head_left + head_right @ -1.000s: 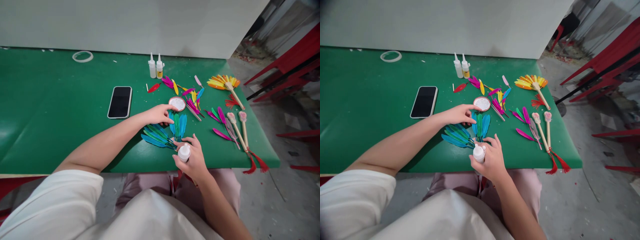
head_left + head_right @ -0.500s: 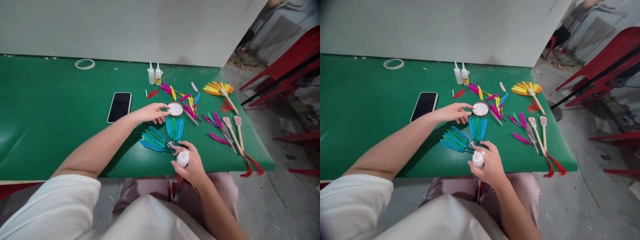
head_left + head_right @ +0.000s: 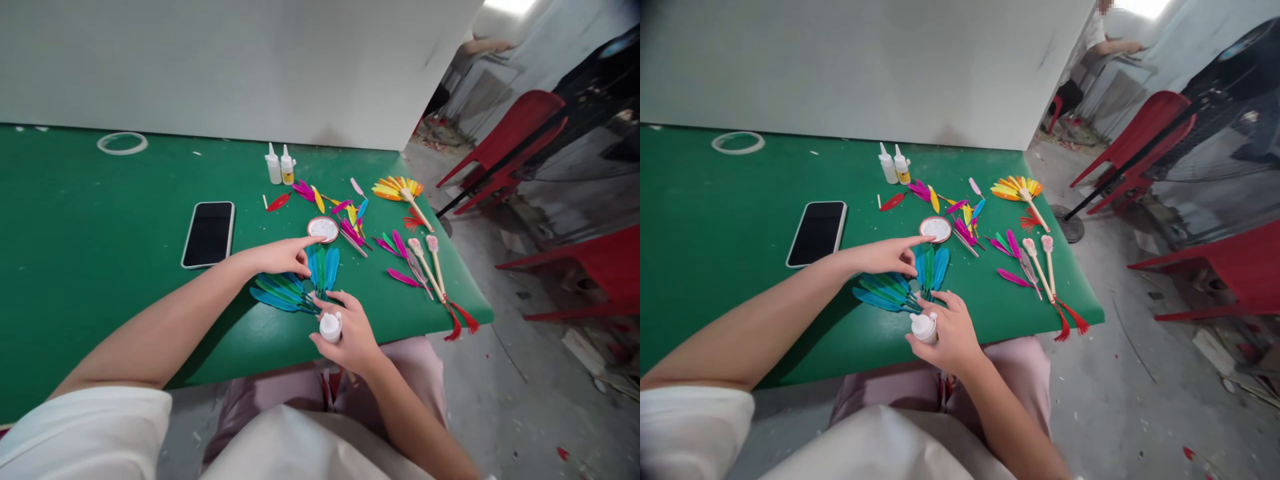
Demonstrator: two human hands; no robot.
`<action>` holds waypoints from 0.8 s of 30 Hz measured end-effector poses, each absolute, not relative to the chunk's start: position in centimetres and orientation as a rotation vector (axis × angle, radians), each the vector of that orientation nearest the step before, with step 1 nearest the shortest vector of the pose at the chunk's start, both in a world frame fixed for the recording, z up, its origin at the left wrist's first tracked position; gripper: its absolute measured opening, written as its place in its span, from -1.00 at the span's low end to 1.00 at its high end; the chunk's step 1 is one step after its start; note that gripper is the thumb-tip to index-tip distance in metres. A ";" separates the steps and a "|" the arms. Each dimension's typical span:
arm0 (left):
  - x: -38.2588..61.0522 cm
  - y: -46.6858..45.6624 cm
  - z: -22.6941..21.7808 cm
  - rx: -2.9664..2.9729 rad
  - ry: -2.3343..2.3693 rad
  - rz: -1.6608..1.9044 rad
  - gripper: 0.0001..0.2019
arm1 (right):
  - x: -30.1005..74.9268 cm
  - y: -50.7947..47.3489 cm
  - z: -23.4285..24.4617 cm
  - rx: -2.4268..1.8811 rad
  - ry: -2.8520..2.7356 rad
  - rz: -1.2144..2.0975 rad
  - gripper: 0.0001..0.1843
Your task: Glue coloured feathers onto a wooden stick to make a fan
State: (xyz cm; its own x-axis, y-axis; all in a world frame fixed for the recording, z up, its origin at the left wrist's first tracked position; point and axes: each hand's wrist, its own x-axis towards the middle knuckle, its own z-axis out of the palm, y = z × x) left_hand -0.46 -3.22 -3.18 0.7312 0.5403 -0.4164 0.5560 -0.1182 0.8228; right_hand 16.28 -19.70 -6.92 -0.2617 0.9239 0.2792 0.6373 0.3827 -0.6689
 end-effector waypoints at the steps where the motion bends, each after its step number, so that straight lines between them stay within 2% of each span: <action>1: -0.2 -3.3 -3.3 1.748 0.865 0.004 -0.14 | 16.1 -19.7 -6.9 -1.319 -1.986 0.595 -0.77; 6: 0.2 -3.5 -3.2 1.738 0.877 0.056 -0.19 | 18.0 -19.1 -5.9 -1.362 -1.779 0.610 -0.89; 11: -1.4 -2.6 -1.1 1.925 1.019 0.083 -0.32 | 25.5 -14.3 -3.7 -1.778 -1.497 0.367 -0.70; 13: -2.4 -2.1 0.0 1.988 1.072 0.094 -0.37 | 28.2 -11.6 -3.1 -1.889 -1.497 0.332 -0.71; 17: -4.3 -1.4 1.8 2.063 1.143 0.102 -0.44 | 30.6 -7.1 -3.6 -2.014 -1.634 0.405 -0.78; 24: -5.6 -1.4 2.7 2.098 1.114 0.052 -0.45 | 30.8 -4.5 -5.0 -2.047 -1.674 0.503 -0.77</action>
State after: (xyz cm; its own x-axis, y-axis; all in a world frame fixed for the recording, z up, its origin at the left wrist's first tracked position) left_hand -5.58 -1.42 2.66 0.6210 0.7276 -0.2916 0.6972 -0.3426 0.6297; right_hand 30.80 -4.50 -5.01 0.1986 0.9801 0.0005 0.8175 -0.1654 -0.5517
